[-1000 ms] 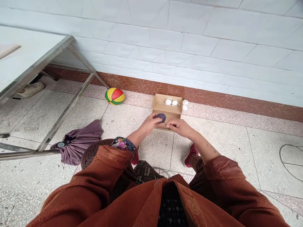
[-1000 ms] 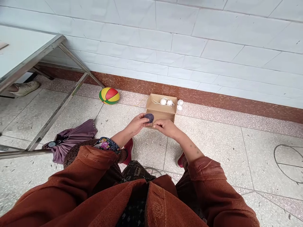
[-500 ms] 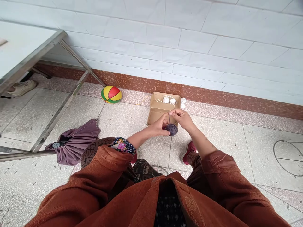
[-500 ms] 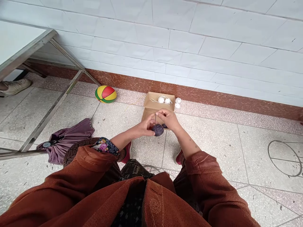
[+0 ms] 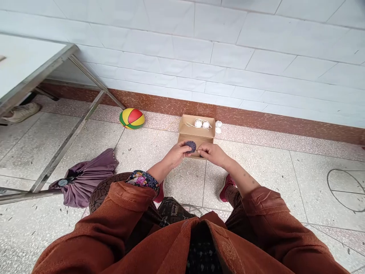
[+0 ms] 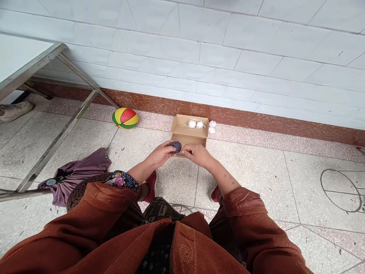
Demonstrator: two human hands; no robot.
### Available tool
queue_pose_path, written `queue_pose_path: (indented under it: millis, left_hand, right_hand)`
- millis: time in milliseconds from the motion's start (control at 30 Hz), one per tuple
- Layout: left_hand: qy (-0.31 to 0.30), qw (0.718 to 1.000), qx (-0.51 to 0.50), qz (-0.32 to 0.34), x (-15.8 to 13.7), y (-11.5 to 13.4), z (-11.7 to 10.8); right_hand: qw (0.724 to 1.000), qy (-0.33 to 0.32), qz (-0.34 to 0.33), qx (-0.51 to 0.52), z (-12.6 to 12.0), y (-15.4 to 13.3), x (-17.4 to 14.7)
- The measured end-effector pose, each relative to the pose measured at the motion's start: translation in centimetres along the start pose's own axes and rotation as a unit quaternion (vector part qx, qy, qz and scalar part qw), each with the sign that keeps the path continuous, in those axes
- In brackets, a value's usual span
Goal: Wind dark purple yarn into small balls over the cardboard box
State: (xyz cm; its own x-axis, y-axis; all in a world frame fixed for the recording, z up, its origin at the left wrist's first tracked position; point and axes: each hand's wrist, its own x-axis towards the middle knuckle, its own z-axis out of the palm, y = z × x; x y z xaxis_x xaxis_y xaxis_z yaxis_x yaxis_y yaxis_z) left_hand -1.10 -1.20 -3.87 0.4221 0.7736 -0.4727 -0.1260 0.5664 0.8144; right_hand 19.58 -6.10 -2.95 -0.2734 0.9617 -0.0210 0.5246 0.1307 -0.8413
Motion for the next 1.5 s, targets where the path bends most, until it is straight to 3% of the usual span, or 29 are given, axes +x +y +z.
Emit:
queue_pose_path:
  millis: [100, 233, 400, 467, 567, 700, 833, 967, 1100, 1200, 1333, 1500]
  left_hand:
    - [0.000, 0.992, 0.124, 0.021, 0.4, -0.6, -0.2]
    - [-0.077, 0.971, 0.221, 0.056, 0.4, -1.3, 0.0]
    - [-0.215, 0.957, 0.175, 0.082, -1.0, -0.9, 0.3]
    - [-0.241, 0.959, 0.130, 0.071, -1.5, -0.4, 0.3]
    - [-0.253, 0.964, 0.047, 0.069, -2.0, 0.3, 0.4]
    - [-0.220, 0.973, -0.029, 0.057, -2.0, 0.8, 0.5]
    - [-0.110, 0.989, -0.078, 0.067, -1.3, 1.1, 0.6]
    - [0.025, 0.995, -0.071, 0.062, -0.2, 1.0, 0.1]
    - [0.066, 0.997, 0.003, 0.043, 0.4, 0.3, -0.4]
    - [0.031, 0.994, 0.100, 0.040, 0.4, -0.3, -0.1]
    - [-0.103, 0.969, 0.213, 0.072, 0.1, -0.9, 0.7]
    - [-0.217, 0.964, 0.139, 0.061, -1.1, -0.5, 1.1]
  right_hand:
    - [0.996, -0.045, -0.020, 0.069, 0.2, -0.7, -0.1]
    - [0.988, -0.033, -0.037, 0.145, 0.0, -1.3, 0.0]
    - [0.994, 0.065, 0.001, 0.091, -0.5, 0.0, 0.7]
    - [0.994, 0.093, 0.041, 0.046, -0.4, 0.9, 0.8]
    - [0.993, 0.079, 0.092, -0.012, 0.0, 1.7, 0.7]
    - [0.986, 0.028, 0.118, -0.111, 0.4, 1.5, 0.3]
    - [0.979, 0.007, 0.110, -0.169, 0.0, 0.8, -0.1]
    - [0.997, -0.002, 0.052, -0.049, -1.0, -0.3, -0.8]
    - [0.992, -0.047, 0.013, 0.119, -1.7, -1.8, -1.3]
    - [0.980, -0.048, 0.010, 0.190, -1.6, -2.2, -1.1]
    - [0.973, -0.009, 0.030, 0.229, -1.3, -1.6, -0.5]
    - [0.978, 0.082, 0.080, 0.172, -1.3, -0.2, -0.2]
